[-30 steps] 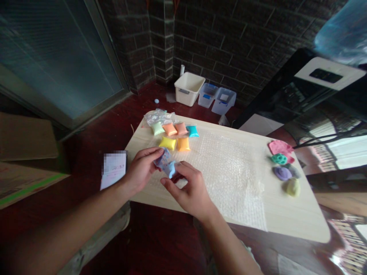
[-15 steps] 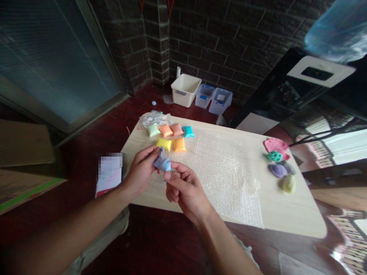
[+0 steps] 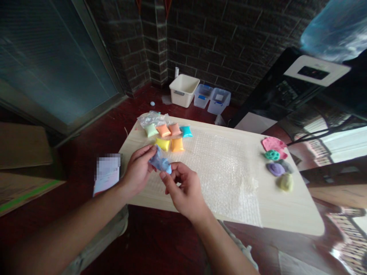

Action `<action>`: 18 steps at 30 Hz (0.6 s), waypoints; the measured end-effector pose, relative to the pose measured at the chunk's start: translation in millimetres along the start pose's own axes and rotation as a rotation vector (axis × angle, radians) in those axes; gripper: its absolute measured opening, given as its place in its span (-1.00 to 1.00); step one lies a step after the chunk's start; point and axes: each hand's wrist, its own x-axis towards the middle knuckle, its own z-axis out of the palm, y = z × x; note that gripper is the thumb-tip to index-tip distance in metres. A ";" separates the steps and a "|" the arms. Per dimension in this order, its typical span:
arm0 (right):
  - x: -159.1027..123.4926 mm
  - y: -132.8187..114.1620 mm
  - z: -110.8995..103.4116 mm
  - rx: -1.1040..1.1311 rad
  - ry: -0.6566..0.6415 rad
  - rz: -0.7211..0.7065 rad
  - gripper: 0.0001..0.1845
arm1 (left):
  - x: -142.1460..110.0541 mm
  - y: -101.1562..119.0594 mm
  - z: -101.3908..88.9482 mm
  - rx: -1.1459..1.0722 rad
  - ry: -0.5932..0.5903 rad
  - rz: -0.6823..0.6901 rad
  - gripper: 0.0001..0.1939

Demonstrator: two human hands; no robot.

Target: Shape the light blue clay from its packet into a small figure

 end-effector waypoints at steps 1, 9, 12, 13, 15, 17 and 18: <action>-0.1 0.5 -1.1 -0.019 0.001 -0.013 -0.78 | 0.3 0.9 -0.1 -0.017 0.007 0.000 -0.71; 3.5 5.6 -1.4 0.072 0.122 -0.034 -0.85 | -0.5 10.3 2.3 -0.134 -0.025 0.036 -0.66; 5.5 3.7 -2.1 0.122 0.114 -0.031 -0.80 | -1.7 8.7 1.8 -0.112 -0.044 0.050 -0.65; 5.8 2.7 -2.6 0.153 0.090 -0.016 -0.77 | -2.1 7.6 1.4 -0.106 -0.048 0.049 -0.65; 6.2 1.0 -3.4 0.227 0.017 0.027 -0.74 | -2.9 5.2 0.5 -0.092 -0.050 0.038 -0.66; 6.3 -0.4 -3.6 0.262 -0.062 0.066 -0.74 | -3.8 3.1 -0.3 -0.078 -0.046 0.035 -0.67; 6.2 -1.0 -3.4 0.259 -0.093 0.081 -0.75 | -4.2 2.3 -0.5 -0.070 -0.045 0.039 -0.67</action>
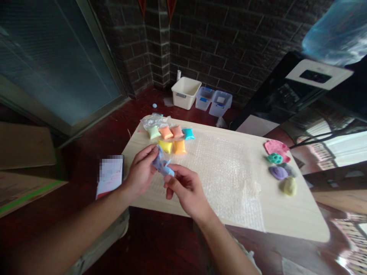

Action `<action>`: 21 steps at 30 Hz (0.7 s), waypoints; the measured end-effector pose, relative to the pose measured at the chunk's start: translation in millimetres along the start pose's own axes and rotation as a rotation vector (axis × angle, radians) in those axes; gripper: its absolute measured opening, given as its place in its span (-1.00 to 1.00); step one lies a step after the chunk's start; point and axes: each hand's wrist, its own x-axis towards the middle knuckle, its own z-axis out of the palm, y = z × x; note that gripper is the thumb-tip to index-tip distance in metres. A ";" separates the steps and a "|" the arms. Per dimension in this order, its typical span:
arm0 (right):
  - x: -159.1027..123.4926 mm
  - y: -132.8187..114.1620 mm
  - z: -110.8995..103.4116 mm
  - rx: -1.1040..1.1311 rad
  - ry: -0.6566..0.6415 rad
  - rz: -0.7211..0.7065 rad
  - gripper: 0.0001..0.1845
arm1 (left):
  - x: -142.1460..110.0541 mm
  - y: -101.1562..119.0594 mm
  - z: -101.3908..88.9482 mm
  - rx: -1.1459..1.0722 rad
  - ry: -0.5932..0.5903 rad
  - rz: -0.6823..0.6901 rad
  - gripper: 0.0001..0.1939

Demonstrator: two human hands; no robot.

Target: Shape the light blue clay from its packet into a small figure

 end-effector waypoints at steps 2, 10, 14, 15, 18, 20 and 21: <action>-0.4 -1.3 1.5 -0.031 -0.021 0.021 -0.79 | -0.3 -0.8 -0.3 0.016 -0.002 0.010 -0.67; -4.6 -11.5 -11.3 -0.042 0.037 -0.027 -0.81 | 23.2 13.5 -11.0 -0.052 0.096 0.029 -0.74; -1.4 -10.2 -42.1 -0.100 0.340 -0.088 -0.76 | 38.3 25.4 -22.4 -0.105 0.121 0.068 -0.79; -1.3 -8.0 -48.5 -0.183 0.380 -0.090 -0.71 | 40.3 27.5 -24.0 -0.114 0.132 0.073 -0.80; -4.5 2.2 -57.2 -0.541 0.365 -0.127 -0.58 | 42.3 31.1 -24.2 -0.138 0.149 0.070 -0.81; -7.2 8.8 -55.0 -0.712 0.301 -0.175 -0.55 | 41.6 32.5 -21.9 -0.152 0.143 0.061 -0.81; -7.9 11.0 -52.6 -0.762 0.293 -0.202 -0.57 | 41.1 33.1 -20.6 -0.159 0.139 0.058 -0.80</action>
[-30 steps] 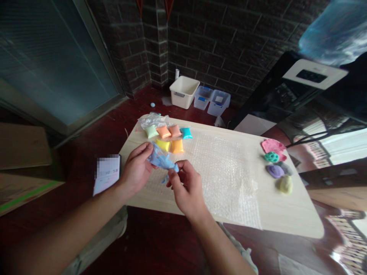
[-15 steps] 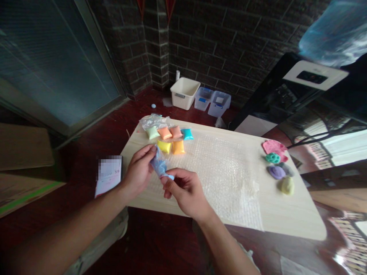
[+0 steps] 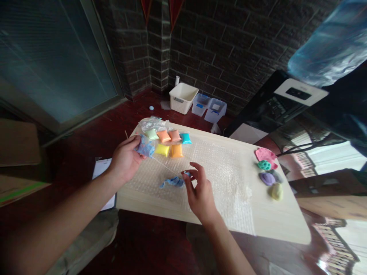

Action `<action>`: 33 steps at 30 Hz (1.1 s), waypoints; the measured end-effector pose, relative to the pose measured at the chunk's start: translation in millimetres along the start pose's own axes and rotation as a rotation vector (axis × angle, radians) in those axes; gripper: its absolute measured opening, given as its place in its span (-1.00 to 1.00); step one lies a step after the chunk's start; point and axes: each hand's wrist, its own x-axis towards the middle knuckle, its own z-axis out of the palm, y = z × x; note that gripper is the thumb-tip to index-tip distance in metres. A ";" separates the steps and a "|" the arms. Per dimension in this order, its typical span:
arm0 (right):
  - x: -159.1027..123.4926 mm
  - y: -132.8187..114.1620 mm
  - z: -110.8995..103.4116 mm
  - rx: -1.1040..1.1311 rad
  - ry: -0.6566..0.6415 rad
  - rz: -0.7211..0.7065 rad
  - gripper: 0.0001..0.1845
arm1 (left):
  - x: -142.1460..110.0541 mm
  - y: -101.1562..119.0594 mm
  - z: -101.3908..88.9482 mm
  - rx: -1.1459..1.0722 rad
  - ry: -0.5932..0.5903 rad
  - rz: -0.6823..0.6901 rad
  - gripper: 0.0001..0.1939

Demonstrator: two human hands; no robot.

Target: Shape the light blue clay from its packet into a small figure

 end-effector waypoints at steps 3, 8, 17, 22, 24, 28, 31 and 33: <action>0.1 -4.2 6.5 -0.116 0.017 -0.117 -0.76 | -2.1 1.7 2.8 -0.010 -0.004 -0.004 -0.82; 6.6 -7.4 11.0 -0.354 -0.133 -0.374 -0.91 | -8.0 2.9 4.0 0.003 -0.073 -0.049 -0.84; 1.3 -1.8 8.3 -0.452 -0.219 -0.377 -0.75 | 7.0 31.8 1.9 -0.054 -0.045 0.015 -0.78; 2.1 1.2 9.3 -0.447 -0.203 -0.355 -0.76 | 25.4 62.3 -8.9 -0.137 0.066 0.026 -0.72; 3.0 0.5 10.3 -0.408 -0.180 -0.332 -0.77 | 20.9 57.9 -6.2 -0.132 0.058 0.005 -0.70; 4.8 -5.1 10.1 -0.293 -0.132 -0.294 -0.85 | -6.9 24.2 9.2 -0.047 -0.084 -0.059 -0.82; 4.6 -9.5 7.7 -0.225 -0.092 -0.263 -0.77 | -24.9 5.0 19.3 0.092 -0.186 -0.048 -0.85; 3.2 -13.0 5.0 -0.165 -0.044 -0.207 -0.76 | -29.9 1.4 21.9 0.135 -0.230 -0.024 -0.80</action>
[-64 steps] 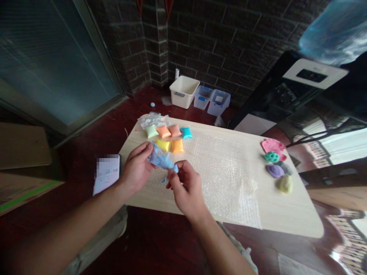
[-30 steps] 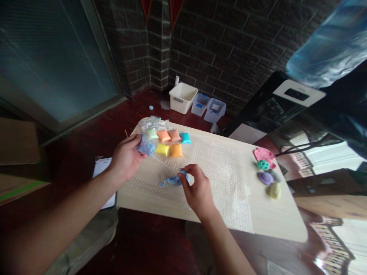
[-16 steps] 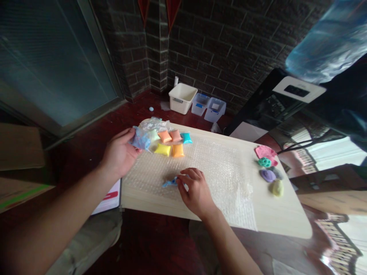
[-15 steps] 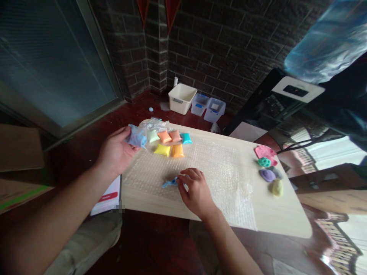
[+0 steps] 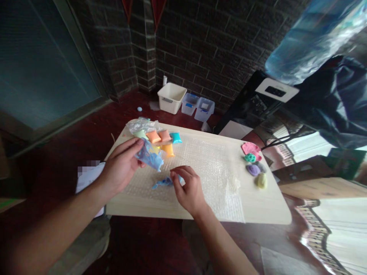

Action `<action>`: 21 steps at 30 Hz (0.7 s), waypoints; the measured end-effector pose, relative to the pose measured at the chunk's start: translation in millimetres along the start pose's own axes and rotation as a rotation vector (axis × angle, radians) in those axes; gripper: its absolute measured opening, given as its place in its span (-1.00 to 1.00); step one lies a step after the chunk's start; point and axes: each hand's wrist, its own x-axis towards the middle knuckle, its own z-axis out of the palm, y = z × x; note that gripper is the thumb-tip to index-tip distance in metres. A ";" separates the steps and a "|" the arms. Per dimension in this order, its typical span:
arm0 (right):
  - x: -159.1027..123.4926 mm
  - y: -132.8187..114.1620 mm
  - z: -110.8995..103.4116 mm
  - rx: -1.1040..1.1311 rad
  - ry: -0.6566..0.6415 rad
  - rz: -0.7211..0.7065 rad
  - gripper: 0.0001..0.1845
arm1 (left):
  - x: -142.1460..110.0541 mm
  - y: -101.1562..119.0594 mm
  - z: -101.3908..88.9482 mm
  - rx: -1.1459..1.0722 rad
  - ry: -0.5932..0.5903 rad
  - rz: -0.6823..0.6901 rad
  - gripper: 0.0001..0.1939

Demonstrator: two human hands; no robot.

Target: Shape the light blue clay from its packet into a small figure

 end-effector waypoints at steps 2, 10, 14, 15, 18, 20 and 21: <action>-1.7 -5.1 -3.6 0.093 0.049 0.071 -0.74 | -1.1 0.9 0.2 0.015 -0.031 0.018 -0.78; -11.9 -39.6 -0.2 0.713 -0.028 0.216 -0.46 | -9.9 -2.0 8.8 0.012 -0.068 -0.059 -0.77; -9.7 -42.1 11.6 0.772 -0.079 0.267 -0.75 | -14.8 -9.7 16.8 -0.074 -0.089 -0.157 -0.82; -8.9 -40.7 13.6 0.775 -0.079 0.275 -0.82 | -15.5 -11.5 18.3 -0.084 -0.090 -0.178 -0.83; -8.1 -35.2 15.0 0.753 -0.024 0.260 -0.84 | -16.6 -14.9 21.2 -0.107 -0.090 -0.204 -0.85; -8.7 -32.5 11.5 0.695 0.025 0.236 -0.83 | -15.9 -15.3 21.8 -0.116 -0.081 -0.209 -0.85; -9.2 -31.6 8.9 0.654 0.042 0.222 -0.81 | -15.0 -15.0 21.5 -0.118 -0.075 -0.208 -0.85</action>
